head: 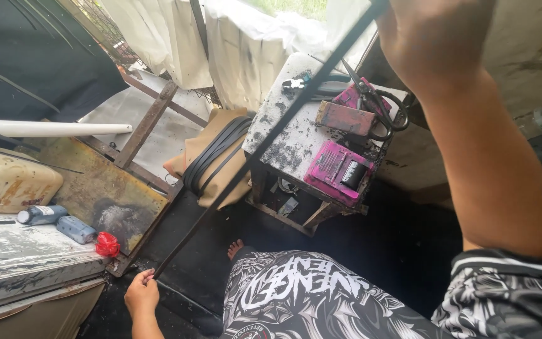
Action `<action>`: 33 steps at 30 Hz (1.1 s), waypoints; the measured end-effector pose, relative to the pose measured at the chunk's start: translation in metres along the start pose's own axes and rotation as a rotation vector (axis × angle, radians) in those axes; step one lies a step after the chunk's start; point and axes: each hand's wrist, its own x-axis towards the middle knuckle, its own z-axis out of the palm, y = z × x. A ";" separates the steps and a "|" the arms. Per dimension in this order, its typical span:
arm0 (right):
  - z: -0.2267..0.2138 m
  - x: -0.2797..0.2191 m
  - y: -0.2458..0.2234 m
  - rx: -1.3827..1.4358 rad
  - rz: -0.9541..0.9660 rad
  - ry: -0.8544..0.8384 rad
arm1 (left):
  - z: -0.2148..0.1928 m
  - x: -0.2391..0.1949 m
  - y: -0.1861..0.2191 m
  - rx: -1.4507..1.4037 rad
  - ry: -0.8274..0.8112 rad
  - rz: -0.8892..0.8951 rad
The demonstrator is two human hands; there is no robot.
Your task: Sanding the edges of leather strips using a sanding block and hanging them on a wire line with clothespins.
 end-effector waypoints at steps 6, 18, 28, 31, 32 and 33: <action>-0.102 0.010 -0.009 0.048 -0.040 -0.186 | 0.034 0.034 0.048 -0.052 0.040 0.040; -0.159 -0.005 -0.099 0.393 -0.129 -0.482 | -0.060 -0.238 0.351 -0.829 -1.044 1.584; -0.162 -0.047 -0.033 1.013 0.435 -1.031 | -0.105 -0.208 0.382 -0.288 -0.446 1.707; -0.159 -0.060 -0.032 1.066 0.491 -1.055 | -0.112 -0.205 0.387 -0.189 -0.336 1.710; -0.157 -0.066 -0.032 1.061 0.458 -1.017 | -0.114 -0.203 0.389 -0.116 -0.245 1.715; -0.158 -0.063 -0.035 1.061 0.460 -1.016 | -0.117 -0.205 0.392 -0.116 -0.246 1.716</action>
